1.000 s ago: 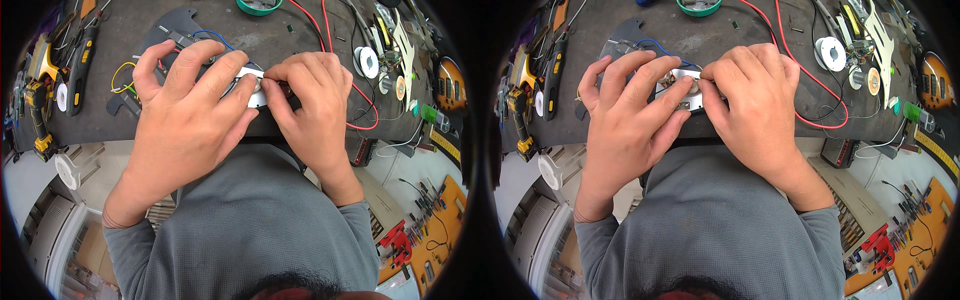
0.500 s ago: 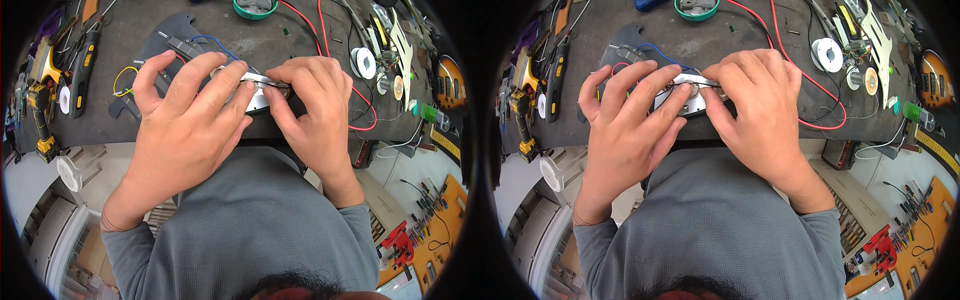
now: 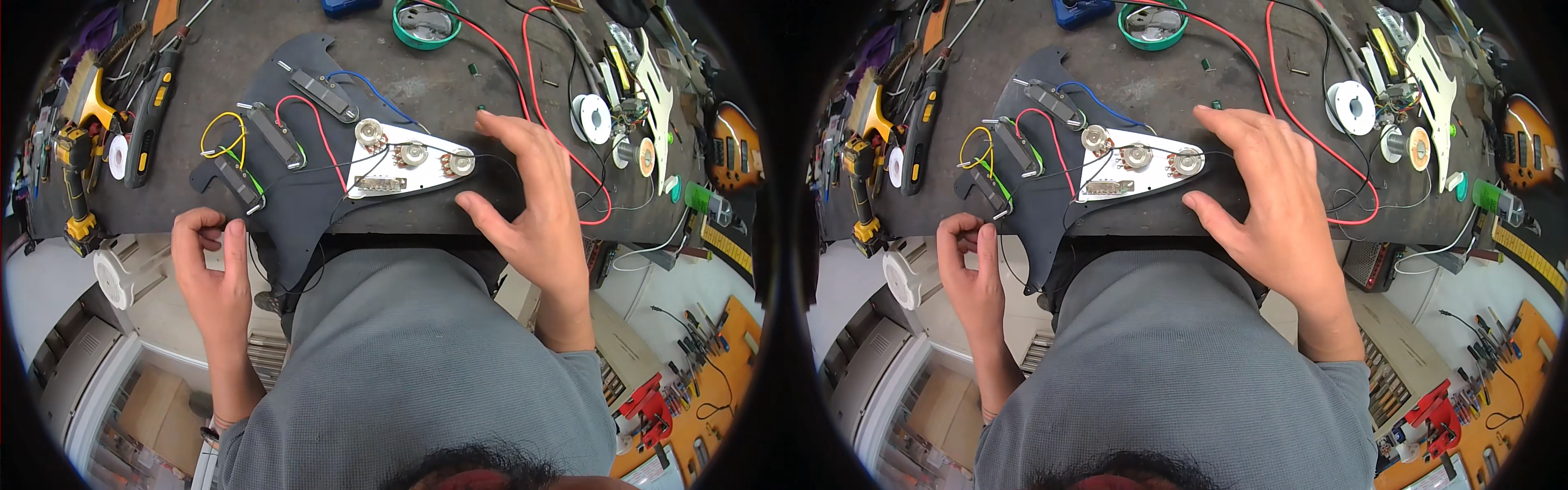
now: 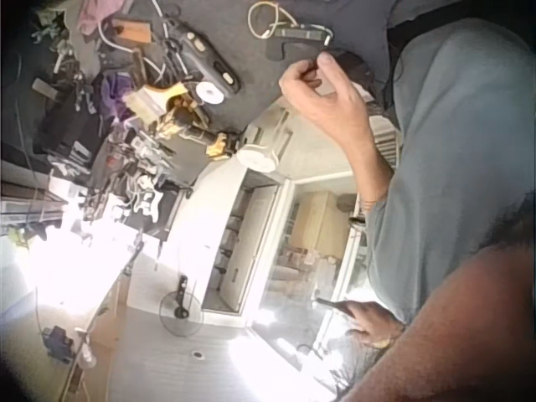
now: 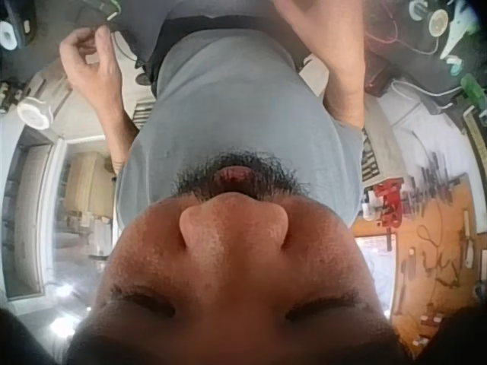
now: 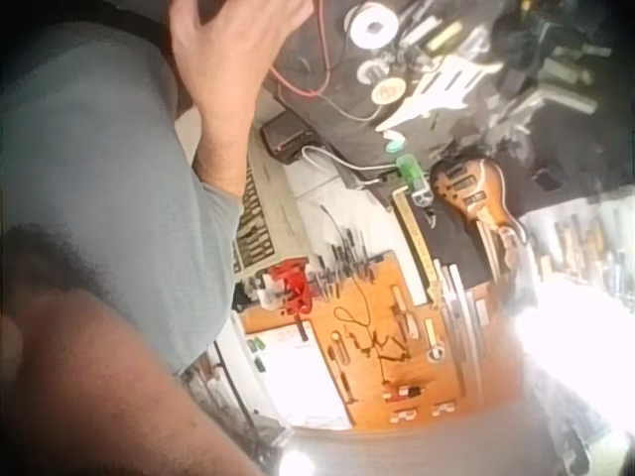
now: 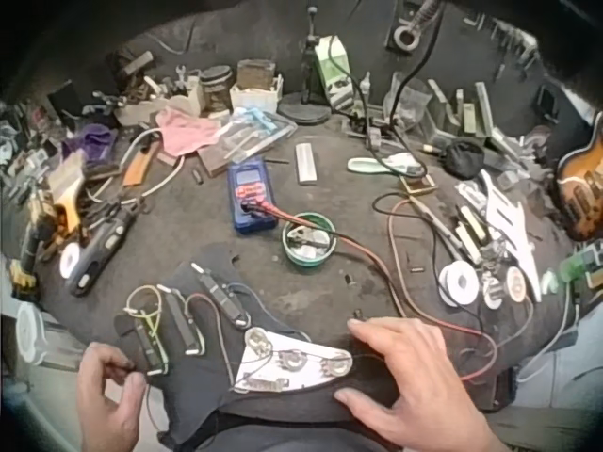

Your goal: The person solders a wire onto a potentiometer on a guitar pickguard using a soldering iron and solder wire, then cuts the excess wire with shears.

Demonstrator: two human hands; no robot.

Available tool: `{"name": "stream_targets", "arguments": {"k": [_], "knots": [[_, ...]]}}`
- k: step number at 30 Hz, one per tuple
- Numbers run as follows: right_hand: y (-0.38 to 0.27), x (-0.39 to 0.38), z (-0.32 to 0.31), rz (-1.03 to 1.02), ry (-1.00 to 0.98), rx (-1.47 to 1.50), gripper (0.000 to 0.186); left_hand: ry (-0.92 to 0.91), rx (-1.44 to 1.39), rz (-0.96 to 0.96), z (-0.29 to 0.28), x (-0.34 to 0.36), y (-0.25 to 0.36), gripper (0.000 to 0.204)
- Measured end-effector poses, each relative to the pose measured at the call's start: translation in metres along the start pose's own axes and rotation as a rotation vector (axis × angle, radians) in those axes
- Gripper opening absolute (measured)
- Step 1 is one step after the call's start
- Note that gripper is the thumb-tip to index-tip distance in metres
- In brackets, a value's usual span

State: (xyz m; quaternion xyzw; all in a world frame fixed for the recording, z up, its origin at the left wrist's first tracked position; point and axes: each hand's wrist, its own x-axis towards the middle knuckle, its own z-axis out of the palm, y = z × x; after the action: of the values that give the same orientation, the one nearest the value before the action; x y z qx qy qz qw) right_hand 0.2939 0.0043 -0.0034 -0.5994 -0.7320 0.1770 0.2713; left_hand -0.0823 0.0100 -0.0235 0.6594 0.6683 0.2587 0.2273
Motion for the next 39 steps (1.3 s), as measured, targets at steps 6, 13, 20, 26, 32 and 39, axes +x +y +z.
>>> {"name": "stream_targets", "arguments": {"k": [6,13,20,26,32,39], "knots": [[0.001,0.005,0.009,-0.039,-0.062,0.025,0.084,-0.067,-0.518,-0.302,0.001,-0.011,0.017,0.025],[0.004,-0.002,0.013,0.006,-0.019,0.141,0.098,-0.130,-0.741,-0.296,0.002,-0.002,0.008,0.028],[0.002,-0.025,0.031,0.096,0.058,0.328,0.116,-0.114,-0.713,-0.192,0.000,0.023,0.008,0.028],[-0.010,-0.037,0.054,-0.006,0.152,0.163,0.116,-0.119,-0.594,-0.045,0.002,0.052,-0.008,0.029],[-0.002,-0.036,0.037,-0.068,0.114,0.250,0.083,0.125,0.024,0.265,0.000,0.043,0.024,0.025],[0.006,-0.040,0.039,-0.068,0.145,0.276,0.044,0.043,0.214,0.742,0.030,0.025,0.070,0.043]]}}
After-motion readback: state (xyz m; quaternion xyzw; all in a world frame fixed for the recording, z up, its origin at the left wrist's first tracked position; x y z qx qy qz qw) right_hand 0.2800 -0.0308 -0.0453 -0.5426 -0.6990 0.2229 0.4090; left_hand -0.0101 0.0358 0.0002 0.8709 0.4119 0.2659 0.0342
